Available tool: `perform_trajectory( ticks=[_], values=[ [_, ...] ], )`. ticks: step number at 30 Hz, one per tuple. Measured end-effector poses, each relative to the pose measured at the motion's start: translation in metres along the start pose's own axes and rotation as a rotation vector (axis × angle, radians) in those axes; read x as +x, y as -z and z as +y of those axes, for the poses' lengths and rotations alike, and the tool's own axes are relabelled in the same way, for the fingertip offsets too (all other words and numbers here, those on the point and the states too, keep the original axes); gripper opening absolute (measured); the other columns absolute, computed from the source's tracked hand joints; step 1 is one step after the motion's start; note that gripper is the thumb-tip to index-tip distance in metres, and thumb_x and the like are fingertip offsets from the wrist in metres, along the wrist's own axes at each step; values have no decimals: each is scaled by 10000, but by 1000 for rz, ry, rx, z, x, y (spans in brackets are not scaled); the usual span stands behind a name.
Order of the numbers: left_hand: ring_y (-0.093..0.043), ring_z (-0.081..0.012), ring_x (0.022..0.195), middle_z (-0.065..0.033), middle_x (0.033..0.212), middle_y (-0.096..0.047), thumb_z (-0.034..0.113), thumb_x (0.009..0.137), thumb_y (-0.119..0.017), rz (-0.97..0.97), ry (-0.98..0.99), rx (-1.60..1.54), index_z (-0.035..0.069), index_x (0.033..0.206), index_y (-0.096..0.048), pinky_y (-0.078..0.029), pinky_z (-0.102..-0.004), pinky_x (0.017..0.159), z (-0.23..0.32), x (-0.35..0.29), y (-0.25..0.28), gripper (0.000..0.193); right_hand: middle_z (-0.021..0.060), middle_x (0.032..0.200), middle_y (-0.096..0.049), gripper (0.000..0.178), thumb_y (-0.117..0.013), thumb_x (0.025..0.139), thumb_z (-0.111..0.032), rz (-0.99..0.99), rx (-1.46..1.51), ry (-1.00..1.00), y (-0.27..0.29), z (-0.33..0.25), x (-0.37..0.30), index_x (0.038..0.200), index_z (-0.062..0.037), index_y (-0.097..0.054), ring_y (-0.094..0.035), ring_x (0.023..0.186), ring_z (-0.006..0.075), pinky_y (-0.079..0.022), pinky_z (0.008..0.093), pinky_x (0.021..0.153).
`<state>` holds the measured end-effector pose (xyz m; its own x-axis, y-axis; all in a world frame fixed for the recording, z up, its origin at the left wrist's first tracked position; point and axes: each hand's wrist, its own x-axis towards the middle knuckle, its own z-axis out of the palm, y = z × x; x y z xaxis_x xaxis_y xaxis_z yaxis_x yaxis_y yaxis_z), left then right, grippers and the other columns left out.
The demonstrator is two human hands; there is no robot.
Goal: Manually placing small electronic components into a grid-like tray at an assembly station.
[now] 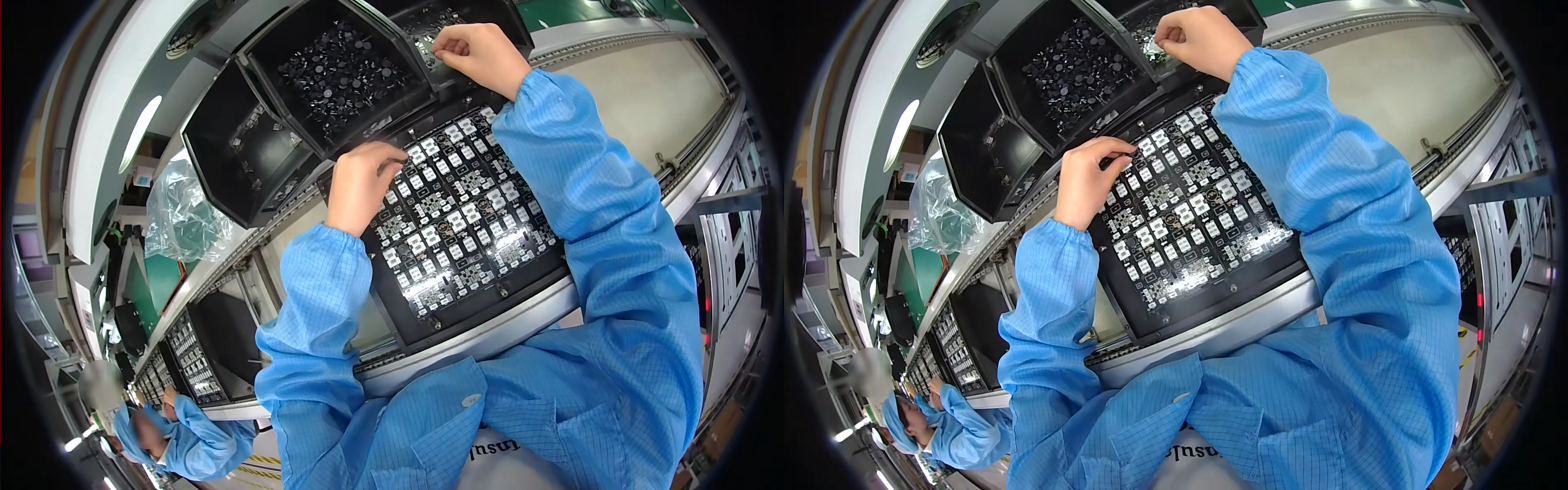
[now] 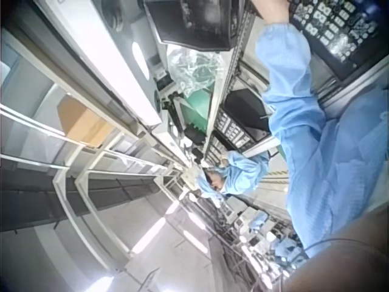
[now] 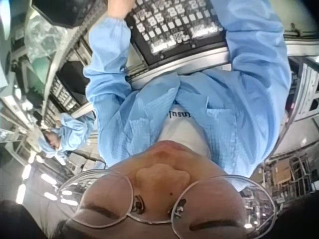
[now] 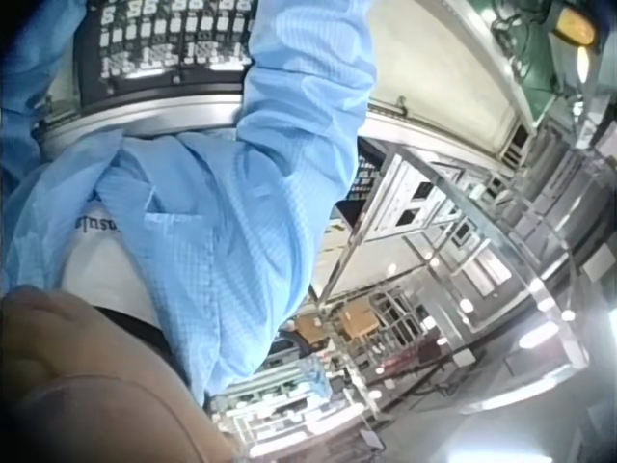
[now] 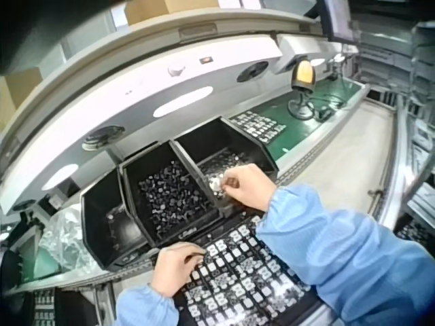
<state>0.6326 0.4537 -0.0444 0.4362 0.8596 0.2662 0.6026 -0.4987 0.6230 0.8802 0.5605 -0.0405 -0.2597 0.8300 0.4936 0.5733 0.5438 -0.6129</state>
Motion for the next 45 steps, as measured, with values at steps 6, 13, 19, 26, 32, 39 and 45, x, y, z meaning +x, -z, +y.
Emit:
perform_trajectory(
  ticks=[6,13,19,26,32,39,45],
  values=[
    [-639,-275,789,-128,859,-666,9,744,-664,-4,-49,109,-1,868,-680,-506,-330,716,-3,-1,5,125,62,713,-638,118,-652,823,-102,-1,-21,5,1,-5,4,903,-16,-661,-596,657,128,-498,256,644],
    [-605,-317,790,-135,815,-639,23,740,-650,56,-140,189,-5,838,-672,-486,-374,712,-3,-1,0,104,68,716,-639,109,-642,830,-91,-2,-7,8,-3,-5,4,907,-14,-656,-602,663,135,-500,261,646],
    [-582,-297,804,-112,789,-608,0,735,-626,21,-164,286,5,856,-673,-481,-370,714,-2,-4,2,130,70,723,-643,109,-640,831,-89,-17,8,8,-3,-2,3,912,-17,-654,-607,670,136,-502,263,650],
    [-572,-269,886,-93,926,-598,-50,685,-568,-55,-170,380,14,964,-658,-491,-345,767,-1,-11,7,300,74,738,-649,110,-634,831,-81,-25,9,19,-3,-3,6,916,-14,-652,-617,685,143,-506,267,660],
    [-576,-267,924,-89,945,-594,-68,669,-550,-130,-193,467,12,979,-652,-496,-341,791,-3,-11,17,337,78,756,-656,106,-624,833,-73,-36,-2,10,-2,-3,5,918,-16,-653,-626,701,147,-510,269,669],
    [-611,-286,791,-102,886,-610,-16,772,-626,-94,-167,321,-1,944,-660,-500,-351,694,-9,-8,15,176,78,765,-660,108,-616,828,-57,-37,35,2,-4,-5,4,920,-13,-651,-627,715,148,-508,269,679],
    [-610,-282,785,-98,874,-609,-10,771,-631,-98,-180,337,4,930,-662,-498,-355,693,-7,-8,17,163,81,768,-658,108,-613,828,-51,-44,60,12,-3,-4,4,920,-7,-648,-625,716,146,-506,269,681]
  ],
)
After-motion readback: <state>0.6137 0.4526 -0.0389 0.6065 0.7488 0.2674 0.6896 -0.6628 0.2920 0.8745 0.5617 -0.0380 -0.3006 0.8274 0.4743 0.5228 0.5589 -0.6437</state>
